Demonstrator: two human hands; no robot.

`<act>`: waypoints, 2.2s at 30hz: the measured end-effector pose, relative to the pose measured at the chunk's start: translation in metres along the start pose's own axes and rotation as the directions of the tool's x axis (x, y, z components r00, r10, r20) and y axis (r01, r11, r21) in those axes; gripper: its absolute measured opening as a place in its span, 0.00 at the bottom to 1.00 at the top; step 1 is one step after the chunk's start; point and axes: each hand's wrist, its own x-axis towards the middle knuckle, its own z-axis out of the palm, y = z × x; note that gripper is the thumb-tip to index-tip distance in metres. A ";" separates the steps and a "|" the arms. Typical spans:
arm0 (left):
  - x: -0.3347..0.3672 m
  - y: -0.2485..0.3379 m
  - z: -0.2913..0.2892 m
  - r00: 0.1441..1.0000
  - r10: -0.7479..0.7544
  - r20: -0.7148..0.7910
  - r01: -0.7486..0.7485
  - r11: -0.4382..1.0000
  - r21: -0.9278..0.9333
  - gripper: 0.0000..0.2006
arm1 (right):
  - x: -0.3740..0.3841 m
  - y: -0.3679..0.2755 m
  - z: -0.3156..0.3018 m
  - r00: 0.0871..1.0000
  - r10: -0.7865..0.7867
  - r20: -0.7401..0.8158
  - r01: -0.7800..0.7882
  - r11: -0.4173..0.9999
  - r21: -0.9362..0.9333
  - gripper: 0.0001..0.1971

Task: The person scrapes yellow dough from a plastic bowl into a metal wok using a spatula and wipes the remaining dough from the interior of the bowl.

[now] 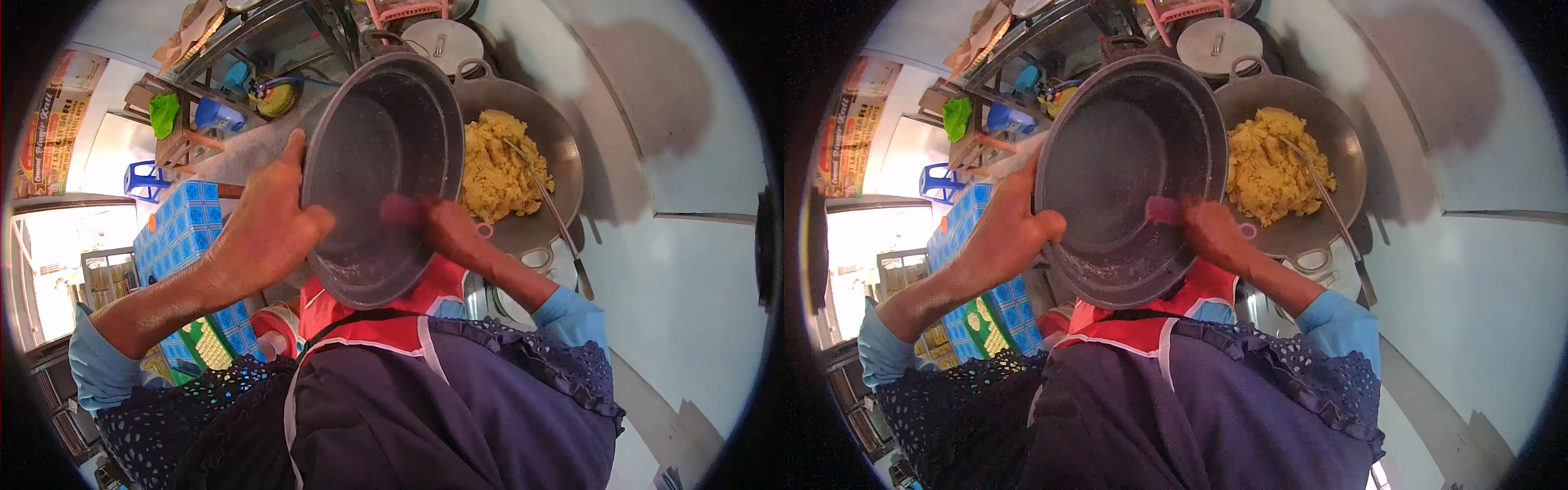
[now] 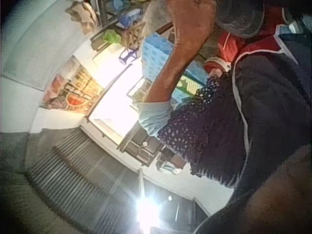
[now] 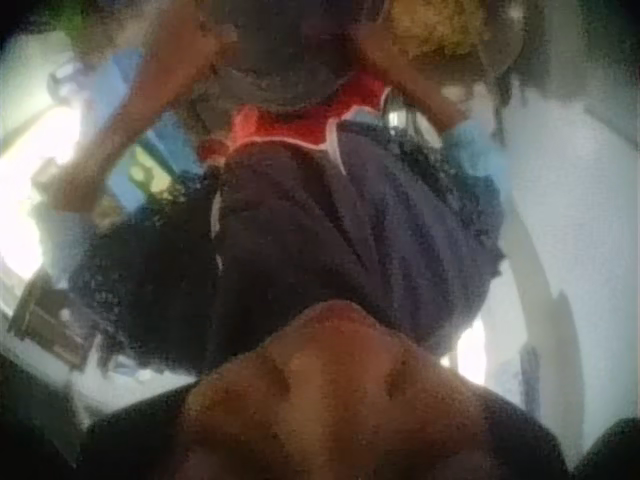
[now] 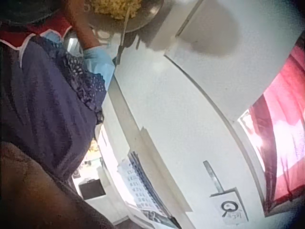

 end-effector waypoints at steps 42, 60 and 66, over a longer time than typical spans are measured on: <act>0.021 -0.013 -0.009 0.954 -0.259 0.150 0.275 0.956 -0.104 0.29 | -0.030 0.064 -0.073 0.765 0.191 -0.616 -0.425 0.867 -0.259 0.07; 0.023 -0.020 -0.005 0.918 -0.345 0.197 0.390 0.878 -0.278 0.28 | 0.027 0.034 -0.062 0.967 -0.140 -0.214 0.106 0.981 -0.163 0.10; 0.026 -0.018 -0.007 0.940 -0.297 0.171 0.332 0.912 -0.243 0.28 | -0.015 0.036 -0.058 0.977 0.177 -0.123 -0.210 0.904 -0.372 0.12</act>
